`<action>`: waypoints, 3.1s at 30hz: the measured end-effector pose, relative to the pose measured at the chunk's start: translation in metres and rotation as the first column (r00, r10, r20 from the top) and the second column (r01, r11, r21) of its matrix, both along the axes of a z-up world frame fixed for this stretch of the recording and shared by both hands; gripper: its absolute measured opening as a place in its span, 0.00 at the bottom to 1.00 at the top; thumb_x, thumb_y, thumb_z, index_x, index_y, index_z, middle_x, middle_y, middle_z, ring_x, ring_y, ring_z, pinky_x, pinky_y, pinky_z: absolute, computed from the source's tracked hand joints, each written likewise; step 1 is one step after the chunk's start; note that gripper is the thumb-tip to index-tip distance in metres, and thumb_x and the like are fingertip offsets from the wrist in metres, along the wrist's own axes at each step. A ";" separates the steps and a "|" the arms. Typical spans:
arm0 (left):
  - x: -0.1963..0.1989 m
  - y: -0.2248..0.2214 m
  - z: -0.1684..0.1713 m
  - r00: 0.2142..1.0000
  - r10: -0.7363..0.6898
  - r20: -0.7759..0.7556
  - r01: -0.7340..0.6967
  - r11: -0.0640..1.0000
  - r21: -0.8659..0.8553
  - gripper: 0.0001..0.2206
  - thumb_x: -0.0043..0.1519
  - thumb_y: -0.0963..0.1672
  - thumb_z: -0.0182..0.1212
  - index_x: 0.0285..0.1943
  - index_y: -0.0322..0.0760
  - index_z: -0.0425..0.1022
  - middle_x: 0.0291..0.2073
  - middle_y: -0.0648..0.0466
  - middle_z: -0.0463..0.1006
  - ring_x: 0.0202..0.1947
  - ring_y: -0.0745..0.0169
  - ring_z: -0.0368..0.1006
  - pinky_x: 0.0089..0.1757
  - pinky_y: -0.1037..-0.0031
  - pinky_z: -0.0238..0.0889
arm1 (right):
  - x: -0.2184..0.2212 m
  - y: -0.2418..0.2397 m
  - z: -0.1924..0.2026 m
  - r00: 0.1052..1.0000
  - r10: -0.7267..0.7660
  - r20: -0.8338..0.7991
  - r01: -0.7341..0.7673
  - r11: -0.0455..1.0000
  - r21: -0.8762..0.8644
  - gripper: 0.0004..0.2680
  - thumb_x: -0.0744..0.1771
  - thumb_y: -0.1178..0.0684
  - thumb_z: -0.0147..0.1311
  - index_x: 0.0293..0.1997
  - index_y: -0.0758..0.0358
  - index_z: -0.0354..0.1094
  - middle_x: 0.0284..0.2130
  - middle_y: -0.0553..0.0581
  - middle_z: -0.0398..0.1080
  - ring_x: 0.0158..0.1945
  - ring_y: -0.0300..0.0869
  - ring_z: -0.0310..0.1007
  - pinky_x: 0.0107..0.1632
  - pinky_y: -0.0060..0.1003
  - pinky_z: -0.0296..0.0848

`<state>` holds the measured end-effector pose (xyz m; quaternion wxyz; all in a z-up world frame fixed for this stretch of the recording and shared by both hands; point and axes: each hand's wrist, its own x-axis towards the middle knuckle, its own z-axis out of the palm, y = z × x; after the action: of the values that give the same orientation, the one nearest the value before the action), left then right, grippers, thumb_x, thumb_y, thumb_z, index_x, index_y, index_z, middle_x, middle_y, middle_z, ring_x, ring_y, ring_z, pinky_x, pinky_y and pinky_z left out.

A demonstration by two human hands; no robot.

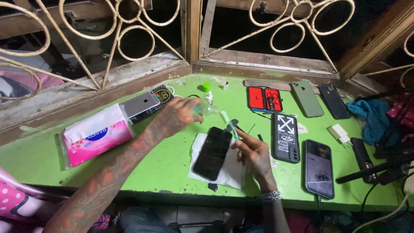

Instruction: A person is using a plastic prying tool to carefully disassemble a smartphone on a repair bench.

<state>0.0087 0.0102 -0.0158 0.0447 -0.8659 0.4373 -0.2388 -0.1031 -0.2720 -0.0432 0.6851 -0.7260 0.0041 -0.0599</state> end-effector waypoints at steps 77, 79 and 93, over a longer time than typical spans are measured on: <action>-0.068 -0.085 -0.035 0.554 -0.698 -0.453 -0.667 -0.046 -0.744 0.13 0.57 0.35 0.65 0.52 0.23 0.80 0.30 0.36 0.83 0.29 0.52 0.83 0.35 0.69 0.82 | 0.001 -0.021 -0.063 0.825 -0.030 0.565 0.357 0.803 -0.478 0.09 0.66 0.60 0.63 0.50 0.57 0.80 0.26 0.60 0.74 0.21 0.41 0.66 0.24 0.34 0.66; -0.068 -0.085 -0.037 0.552 -0.705 -0.446 -0.670 -0.056 -0.740 0.14 0.57 0.35 0.66 0.52 0.23 0.80 0.29 0.36 0.83 0.29 0.53 0.83 0.35 0.69 0.82 | -0.001 -0.020 -0.058 0.832 -0.044 0.553 0.364 0.796 -0.484 0.08 0.68 0.60 0.61 0.51 0.61 0.79 0.26 0.62 0.74 0.21 0.41 0.65 0.25 0.33 0.67; -0.069 -0.085 -0.036 0.546 -0.733 -0.406 -0.645 -0.058 -0.762 0.14 0.58 0.34 0.65 0.52 0.21 0.79 0.32 0.34 0.82 0.32 0.50 0.83 0.36 0.67 0.82 | -0.001 -0.017 -0.065 0.786 -0.023 0.618 0.422 0.751 -0.508 0.09 0.66 0.57 0.63 0.51 0.54 0.80 0.24 0.56 0.75 0.19 0.42 0.68 0.24 0.36 0.69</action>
<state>-0.0604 -0.0752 -0.0521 -0.8245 -0.5556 0.1033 -0.0270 -0.1037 -0.2894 -0.1078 0.3607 -0.8503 -0.1319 -0.3598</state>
